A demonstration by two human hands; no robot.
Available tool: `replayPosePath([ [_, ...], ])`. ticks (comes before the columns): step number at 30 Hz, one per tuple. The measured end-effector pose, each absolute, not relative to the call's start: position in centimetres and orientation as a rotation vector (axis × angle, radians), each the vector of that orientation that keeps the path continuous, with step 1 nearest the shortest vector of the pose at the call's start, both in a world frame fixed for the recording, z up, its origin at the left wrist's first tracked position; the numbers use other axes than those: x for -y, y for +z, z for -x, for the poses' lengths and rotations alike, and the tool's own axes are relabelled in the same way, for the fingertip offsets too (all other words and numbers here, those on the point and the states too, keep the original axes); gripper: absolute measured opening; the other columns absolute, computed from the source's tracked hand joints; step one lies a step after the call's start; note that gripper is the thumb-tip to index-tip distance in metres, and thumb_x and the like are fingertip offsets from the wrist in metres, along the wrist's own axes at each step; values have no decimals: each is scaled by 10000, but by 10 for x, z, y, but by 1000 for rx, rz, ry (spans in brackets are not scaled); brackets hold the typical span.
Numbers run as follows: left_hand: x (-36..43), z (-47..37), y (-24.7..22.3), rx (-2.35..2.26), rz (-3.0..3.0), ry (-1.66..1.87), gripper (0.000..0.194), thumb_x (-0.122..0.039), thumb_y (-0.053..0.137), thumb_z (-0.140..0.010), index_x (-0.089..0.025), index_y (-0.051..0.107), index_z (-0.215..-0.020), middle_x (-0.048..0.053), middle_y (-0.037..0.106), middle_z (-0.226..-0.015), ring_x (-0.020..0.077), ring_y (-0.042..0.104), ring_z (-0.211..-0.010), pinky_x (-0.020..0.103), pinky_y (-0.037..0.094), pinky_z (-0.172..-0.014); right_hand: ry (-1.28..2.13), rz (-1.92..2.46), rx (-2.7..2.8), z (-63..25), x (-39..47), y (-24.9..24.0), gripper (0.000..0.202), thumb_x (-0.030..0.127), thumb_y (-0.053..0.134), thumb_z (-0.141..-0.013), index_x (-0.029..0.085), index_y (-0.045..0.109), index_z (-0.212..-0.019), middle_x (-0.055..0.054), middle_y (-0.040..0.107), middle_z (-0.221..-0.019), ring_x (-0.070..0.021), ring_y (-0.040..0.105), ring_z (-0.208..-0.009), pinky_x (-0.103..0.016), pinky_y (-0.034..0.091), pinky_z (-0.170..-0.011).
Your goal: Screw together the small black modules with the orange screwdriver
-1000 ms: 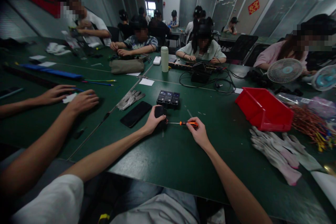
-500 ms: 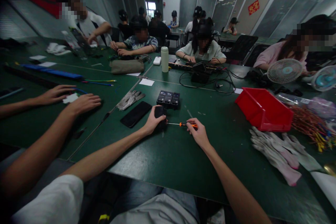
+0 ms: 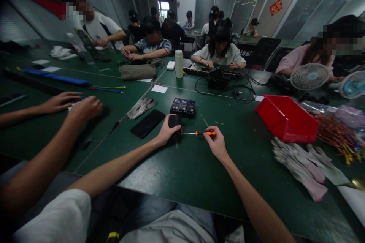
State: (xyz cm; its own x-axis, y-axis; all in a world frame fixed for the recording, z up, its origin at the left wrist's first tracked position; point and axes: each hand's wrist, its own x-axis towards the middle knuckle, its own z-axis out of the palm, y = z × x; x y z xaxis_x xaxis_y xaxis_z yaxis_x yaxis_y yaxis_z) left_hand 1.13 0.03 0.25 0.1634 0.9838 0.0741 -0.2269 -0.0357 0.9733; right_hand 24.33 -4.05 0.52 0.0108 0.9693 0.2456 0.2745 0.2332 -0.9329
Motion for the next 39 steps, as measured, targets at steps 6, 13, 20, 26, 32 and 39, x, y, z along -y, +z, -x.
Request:
replayPosePath([
  [6, -2, -11, 1, -891, -1171, 1225, 566, -276, 644, -716, -224, 327, -1182, -19, 531, -773, 131, 614, -574, 305, 533, -569, 827, 1079, 1503, -244, 39, 4, 217, 372, 638, -777, 212, 534, -881, -56, 561, -959, -208, 559, -915, -357, 462, -840],
  [13, -2, -10, 2, -881, -1194, 1231, 560, -273, 647, -712, -219, 332, -1172, -15, 530, -787, 129, 617, -581, 292, 527, -567, 847, 1253, 1576, -245, 43, 5, 256, 406, 593, -812, 218, 568, -984, -37, 603, -866, -175, 580, -711, -308, 482, -649],
  [20, -1, -11, 3, -879, -1181, 1229, 559, -272, 648, -708, -216, 334, -1168, -18, 537, -770, 129, 614, -578, 299, 530, -577, 860, 1267, 1514, -243, 42, 5, 265, 442, 592, -804, 214, 567, -937, -22, 582, -791, -149, 537, -595, -279, 449, -542],
  [26, 0, -12, 2, -882, -1165, 1226, 584, -292, 665, -701, -221, 330, -1174, -18, 542, -758, 142, 620, -586, 312, 534, -577, 821, 1203, 1482, -243, 38, 0, 243, 396, 633, -782, 207, 562, -918, -32, 557, -864, -159, 547, -687, -296, 472, -624],
  [32, -1, -12, 1, -880, -1162, 1238, 597, -301, 668, -696, -212, 336, -1184, -12, 550, -767, 138, 619, -578, 317, 536, -581, 853, 1035, 1465, -244, 37, 1, 200, 316, 657, -772, 211, 550, -905, -48, 561, -959, -198, 557, -938, -356, 448, -875],
  [39, -1, -12, 0, -878, -1187, 1238, 580, -301, 657, -706, -213, 332, -1179, -19, 547, -756, 130, 614, -581, 301, 529, -587, 852, 1175, 1499, -244, 40, 1, 274, 374, 655, -767, 217, 553, -967, -47, 589, -921, -183, 589, -800, -322, 497, -724],
])
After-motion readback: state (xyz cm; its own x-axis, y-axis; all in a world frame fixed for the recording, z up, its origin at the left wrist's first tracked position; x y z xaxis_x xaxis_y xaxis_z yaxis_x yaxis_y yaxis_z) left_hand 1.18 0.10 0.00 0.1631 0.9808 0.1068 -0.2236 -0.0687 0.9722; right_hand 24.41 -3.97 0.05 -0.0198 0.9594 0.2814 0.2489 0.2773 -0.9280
